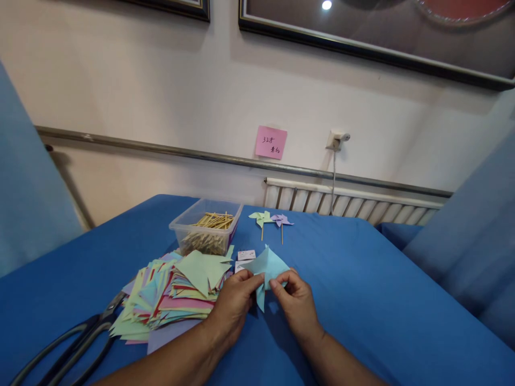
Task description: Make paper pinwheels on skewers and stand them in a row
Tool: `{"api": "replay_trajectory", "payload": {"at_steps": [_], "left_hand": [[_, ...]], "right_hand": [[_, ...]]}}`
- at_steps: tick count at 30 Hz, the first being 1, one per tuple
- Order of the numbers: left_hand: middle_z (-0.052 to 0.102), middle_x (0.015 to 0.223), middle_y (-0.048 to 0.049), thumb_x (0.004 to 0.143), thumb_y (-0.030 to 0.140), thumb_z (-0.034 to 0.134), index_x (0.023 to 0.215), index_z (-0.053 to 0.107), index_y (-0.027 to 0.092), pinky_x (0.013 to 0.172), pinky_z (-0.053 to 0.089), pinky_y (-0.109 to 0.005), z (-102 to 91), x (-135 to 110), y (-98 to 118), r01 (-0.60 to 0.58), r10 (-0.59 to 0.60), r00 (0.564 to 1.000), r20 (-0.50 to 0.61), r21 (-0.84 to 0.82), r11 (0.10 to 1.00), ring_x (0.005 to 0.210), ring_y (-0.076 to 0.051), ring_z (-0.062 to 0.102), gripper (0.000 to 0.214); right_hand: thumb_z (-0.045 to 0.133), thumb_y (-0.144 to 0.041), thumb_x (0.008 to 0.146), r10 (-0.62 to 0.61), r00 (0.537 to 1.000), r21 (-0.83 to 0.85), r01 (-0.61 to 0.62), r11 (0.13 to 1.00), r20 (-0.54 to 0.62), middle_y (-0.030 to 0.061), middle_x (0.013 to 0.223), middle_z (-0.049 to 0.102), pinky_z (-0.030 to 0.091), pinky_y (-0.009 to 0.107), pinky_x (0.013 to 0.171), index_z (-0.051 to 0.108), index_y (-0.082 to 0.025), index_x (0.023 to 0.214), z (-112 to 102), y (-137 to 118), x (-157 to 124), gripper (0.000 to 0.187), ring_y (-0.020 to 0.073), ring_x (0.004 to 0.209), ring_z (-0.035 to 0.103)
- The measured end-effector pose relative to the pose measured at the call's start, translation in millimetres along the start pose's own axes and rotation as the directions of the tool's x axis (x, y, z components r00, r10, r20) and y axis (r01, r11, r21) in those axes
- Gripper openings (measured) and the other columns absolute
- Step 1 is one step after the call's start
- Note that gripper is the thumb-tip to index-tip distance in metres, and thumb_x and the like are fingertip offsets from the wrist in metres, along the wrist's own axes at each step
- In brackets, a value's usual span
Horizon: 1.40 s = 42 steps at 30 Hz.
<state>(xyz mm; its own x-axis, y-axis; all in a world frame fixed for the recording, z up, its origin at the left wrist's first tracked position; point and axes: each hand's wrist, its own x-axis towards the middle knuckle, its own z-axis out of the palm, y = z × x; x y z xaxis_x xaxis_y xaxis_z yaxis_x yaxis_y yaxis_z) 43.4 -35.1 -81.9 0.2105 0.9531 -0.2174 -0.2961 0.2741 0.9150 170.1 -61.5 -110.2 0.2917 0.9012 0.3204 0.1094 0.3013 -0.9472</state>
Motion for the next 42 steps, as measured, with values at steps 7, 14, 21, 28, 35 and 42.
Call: {"api": "replay_trajectory", "payload": {"at_steps": [7,14,21,28,35,42], "left_hand": [[0.041,0.045,0.0075,0.062,0.035,0.074,0.055,0.043,0.018,0.043,0.024,-0.021,-0.5,2.4,-3.5,0.003,-0.004,1.0,0.009,0.046,0.999,0.042,-0.007,0.037,0.036],[0.041,0.043,0.0068,0.061,0.035,0.074,0.053,0.045,0.017,0.044,0.023,-0.021,0.8,1.9,-3.3,0.011,-0.012,1.0,0.003,0.071,0.997,0.042,-0.006,0.036,0.035],[0.04,0.044,0.007,0.062,0.036,0.074,0.056,0.047,0.016,0.043,0.021,-0.021,-1.5,3.6,-7.1,0.007,-0.009,1.0,0.016,0.096,0.995,0.041,-0.006,0.035,0.034],[0.042,0.044,0.0065,0.06,0.036,0.075,0.055,0.047,0.016,0.043,0.022,-0.02,-1.0,3.8,-6.2,0.02,-0.02,1.0,0.009,0.075,0.997,0.041,-0.006,0.037,0.035],[0.039,0.043,0.0072,0.061,0.039,0.074,0.054,0.046,0.017,0.042,0.02,-0.021,-0.7,3.7,-5.2,0.011,-0.013,1.0,0.01,0.107,0.994,0.04,-0.007,0.034,0.036],[0.039,0.043,0.0073,0.062,0.038,0.073,0.054,0.044,0.017,0.042,0.022,-0.021,-0.2,3.0,-5.2,0.01,-0.012,1.0,0.018,0.108,0.994,0.041,-0.007,0.035,0.036]], "right_hand": [[0.065,-0.035,0.07,0.095,0.994,0.02,-0.094,0.995,-0.051,-0.0056,0.057,0.043,0.032,0.022,0.052,0.053,-0.018,0.06,-1.6,4.7,3.8,0.023,0.0106,0.054,0.04],[0.064,-0.033,0.071,-0.002,0.998,-0.103,-0.005,0.995,-0.067,-0.0049,0.058,0.046,0.035,0.022,0.052,0.052,-0.018,0.057,-2.4,4.1,3.9,0.024,0.0109,0.054,0.042],[0.064,-0.031,0.071,-0.035,0.998,-0.131,0.027,0.991,-0.057,-0.004,0.061,0.046,0.035,0.022,0.05,0.051,-0.018,0.057,-1.7,3.3,3.3,0.023,0.0107,0.054,0.043],[0.065,-0.033,0.069,0.009,0.998,-0.076,-0.014,0.997,-0.066,-0.0039,0.056,0.047,0.034,0.021,0.047,0.052,-0.018,0.056,-1.9,3.1,4.0,0.024,0.0109,0.052,0.043],[0.067,-0.04,0.067,0.073,0.994,-0.001,-0.074,0.997,-0.082,-0.0042,0.049,0.046,0.032,0.021,0.043,0.053,-0.018,0.054,-0.5,0.5,3.0,0.029,0.0107,0.047,0.041],[0.068,-0.042,0.065,0.089,0.992,0.017,-0.088,0.996,-0.091,-0.0041,0.048,0.047,0.032,0.021,0.043,0.054,-0.018,0.053,0.0,-0.9,2.7,0.03,0.0106,0.047,0.041]]}}
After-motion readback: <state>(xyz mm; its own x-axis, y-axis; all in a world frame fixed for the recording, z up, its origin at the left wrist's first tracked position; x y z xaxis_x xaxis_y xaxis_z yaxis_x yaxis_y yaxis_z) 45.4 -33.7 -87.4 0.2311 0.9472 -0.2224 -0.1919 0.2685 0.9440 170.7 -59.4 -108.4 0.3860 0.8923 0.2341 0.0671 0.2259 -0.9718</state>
